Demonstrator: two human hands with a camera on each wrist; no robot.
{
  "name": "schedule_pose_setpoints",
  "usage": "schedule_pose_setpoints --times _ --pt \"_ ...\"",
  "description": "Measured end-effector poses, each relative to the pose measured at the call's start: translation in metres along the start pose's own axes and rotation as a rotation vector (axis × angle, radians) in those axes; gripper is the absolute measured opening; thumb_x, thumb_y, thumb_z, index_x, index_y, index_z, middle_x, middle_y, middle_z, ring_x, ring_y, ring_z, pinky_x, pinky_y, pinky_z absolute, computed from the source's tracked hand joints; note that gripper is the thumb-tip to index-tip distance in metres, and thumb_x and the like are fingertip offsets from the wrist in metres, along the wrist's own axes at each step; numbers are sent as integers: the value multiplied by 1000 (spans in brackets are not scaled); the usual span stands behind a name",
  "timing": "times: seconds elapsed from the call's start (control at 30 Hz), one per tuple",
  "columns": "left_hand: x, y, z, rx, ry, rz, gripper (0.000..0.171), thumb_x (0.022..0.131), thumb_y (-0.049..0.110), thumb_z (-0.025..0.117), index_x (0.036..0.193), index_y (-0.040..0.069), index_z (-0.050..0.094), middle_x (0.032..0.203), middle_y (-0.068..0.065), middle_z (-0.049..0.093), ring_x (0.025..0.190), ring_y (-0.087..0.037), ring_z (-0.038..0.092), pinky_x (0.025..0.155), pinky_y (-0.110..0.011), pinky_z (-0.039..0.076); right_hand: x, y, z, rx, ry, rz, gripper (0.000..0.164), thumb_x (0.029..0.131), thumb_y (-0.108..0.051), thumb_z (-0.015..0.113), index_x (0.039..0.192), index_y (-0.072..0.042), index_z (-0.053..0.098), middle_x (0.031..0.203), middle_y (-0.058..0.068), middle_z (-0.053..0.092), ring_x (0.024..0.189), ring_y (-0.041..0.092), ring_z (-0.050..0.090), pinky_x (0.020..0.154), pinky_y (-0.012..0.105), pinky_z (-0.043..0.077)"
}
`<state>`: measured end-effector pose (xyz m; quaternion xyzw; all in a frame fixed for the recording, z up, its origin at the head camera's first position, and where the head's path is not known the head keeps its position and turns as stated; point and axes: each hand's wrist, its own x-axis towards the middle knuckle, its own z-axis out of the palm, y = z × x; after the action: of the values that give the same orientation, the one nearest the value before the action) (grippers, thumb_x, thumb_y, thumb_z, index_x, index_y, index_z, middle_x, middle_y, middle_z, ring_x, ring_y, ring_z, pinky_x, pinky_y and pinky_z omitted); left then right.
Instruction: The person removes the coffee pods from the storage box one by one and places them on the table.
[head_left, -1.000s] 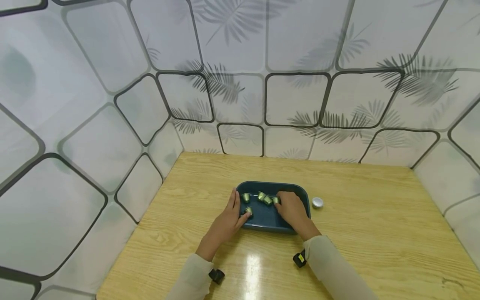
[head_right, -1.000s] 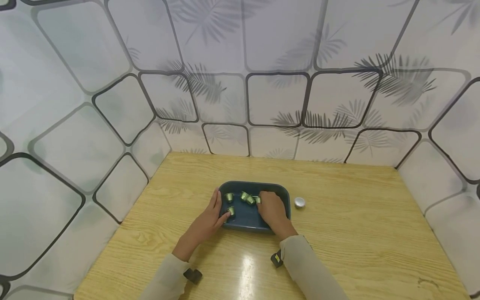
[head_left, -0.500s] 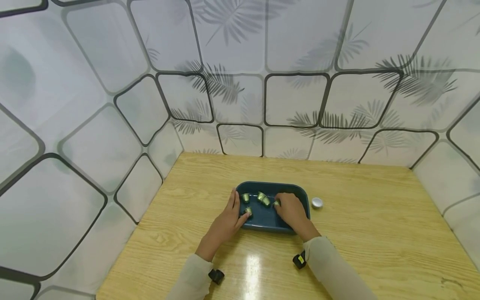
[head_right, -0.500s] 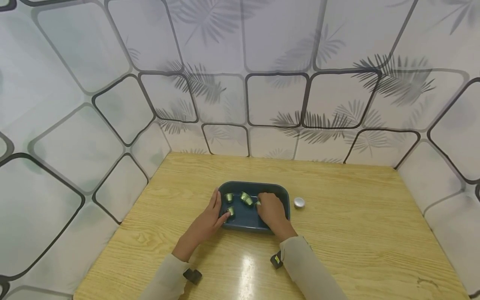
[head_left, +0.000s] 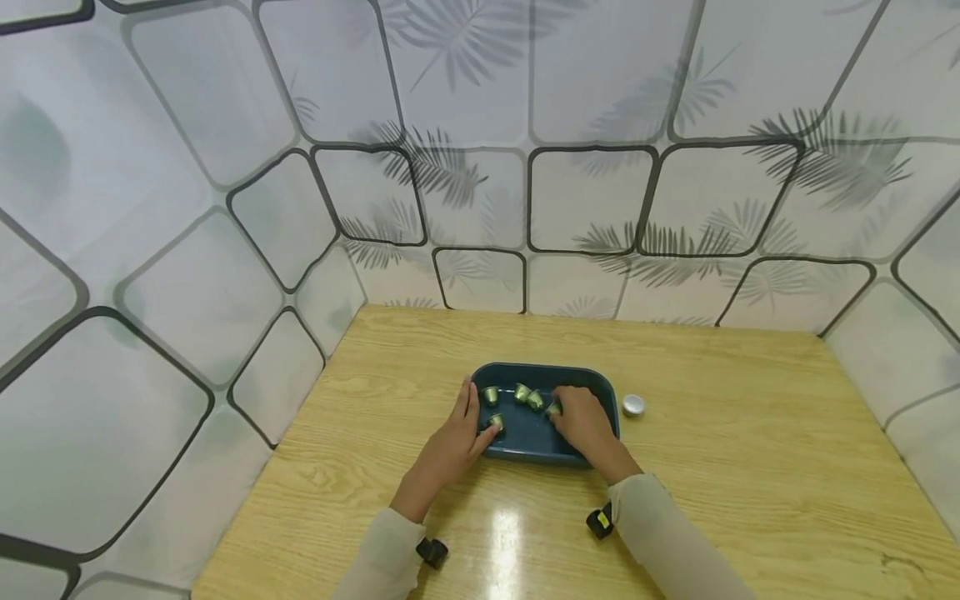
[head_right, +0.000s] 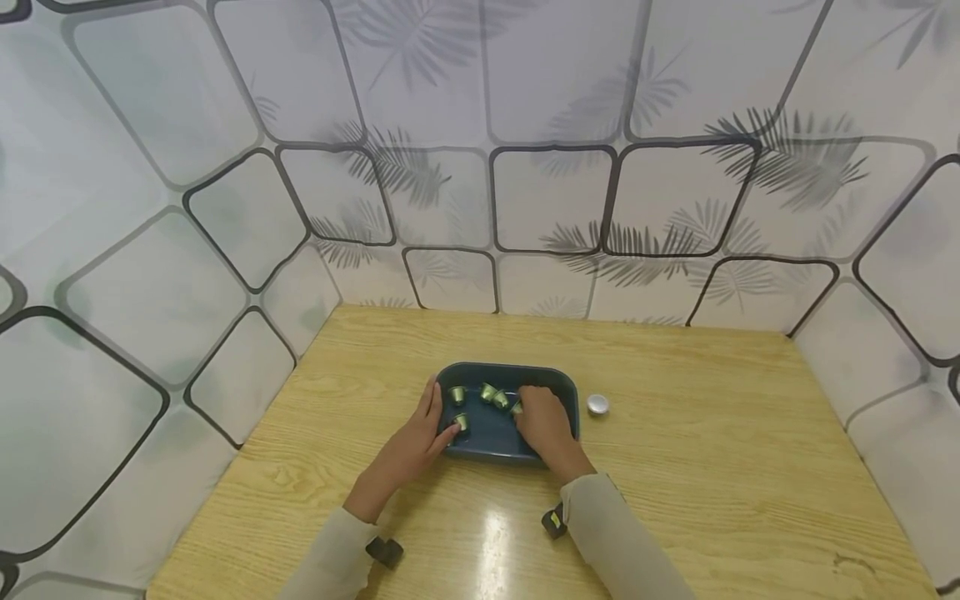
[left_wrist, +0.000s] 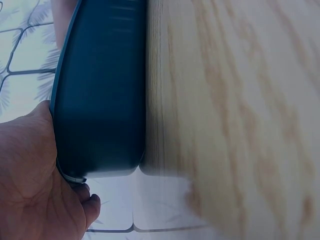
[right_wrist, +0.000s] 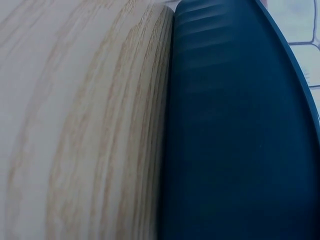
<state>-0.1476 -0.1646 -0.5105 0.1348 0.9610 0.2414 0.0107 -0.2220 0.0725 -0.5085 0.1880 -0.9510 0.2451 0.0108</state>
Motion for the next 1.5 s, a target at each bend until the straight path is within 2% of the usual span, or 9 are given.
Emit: schedule_pose_setpoints --times 0.17,0.37,0.63,0.83,1.1,1.27,1.5 --pt "-1 0 1 -4 -10 -14 85 109 49 40 160 -4 -2 168 -18 -13 144 -38 37 82 -39 55 -1 2 3 -3 -22 17 37 86 -7 81 120 4 70 112 20 72 95 34 71 79 47 57" --pt "-2 1 1 -11 0 -25 85 108 49 41 161 -2 -2 168 -15 -13 146 -37 34 89 -41 54 -6 1 -1 -8 -10 -13 35 85 -7 81 118 3 72 112 20 72 101 36 69 84 49 56" --pt "-1 3 1 -6 -4 -8 85 108 48 42 160 -4 -1 168 -18 -12 145 -38 37 86 -41 54 -12 3 -6 63 27 -24 35 84 -5 82 117 1 72 101 12 74 82 21 68 74 40 56" --pt "1 2 1 -8 -9 -1 85 108 49 41 160 -4 -2 167 -17 -13 144 -38 37 85 -40 55 -20 6 -12 123 85 -35 37 82 -3 83 117 2 72 96 9 72 81 20 66 73 42 56" --pt "-2 -1 3 -4 7 -12 86 108 51 39 160 -5 1 168 -17 -12 145 -37 36 88 -41 54 -29 8 -19 167 108 -56 38 82 0 83 118 1 71 97 8 73 79 17 68 70 35 57" --pt "-2 -1 3 -3 9 -17 86 108 53 39 161 -3 0 168 -16 -13 145 -37 37 91 -42 54 -35 8 -26 227 126 -55 40 81 3 83 119 3 71 100 11 73 74 13 65 65 30 55" --pt "-1 -1 5 2 12 -1 85 108 50 40 161 -3 -1 168 -16 -12 147 -37 33 92 -43 53 -42 10 -33 237 155 -43 43 81 3 82 122 2 71 104 13 75 68 9 61 59 25 50"
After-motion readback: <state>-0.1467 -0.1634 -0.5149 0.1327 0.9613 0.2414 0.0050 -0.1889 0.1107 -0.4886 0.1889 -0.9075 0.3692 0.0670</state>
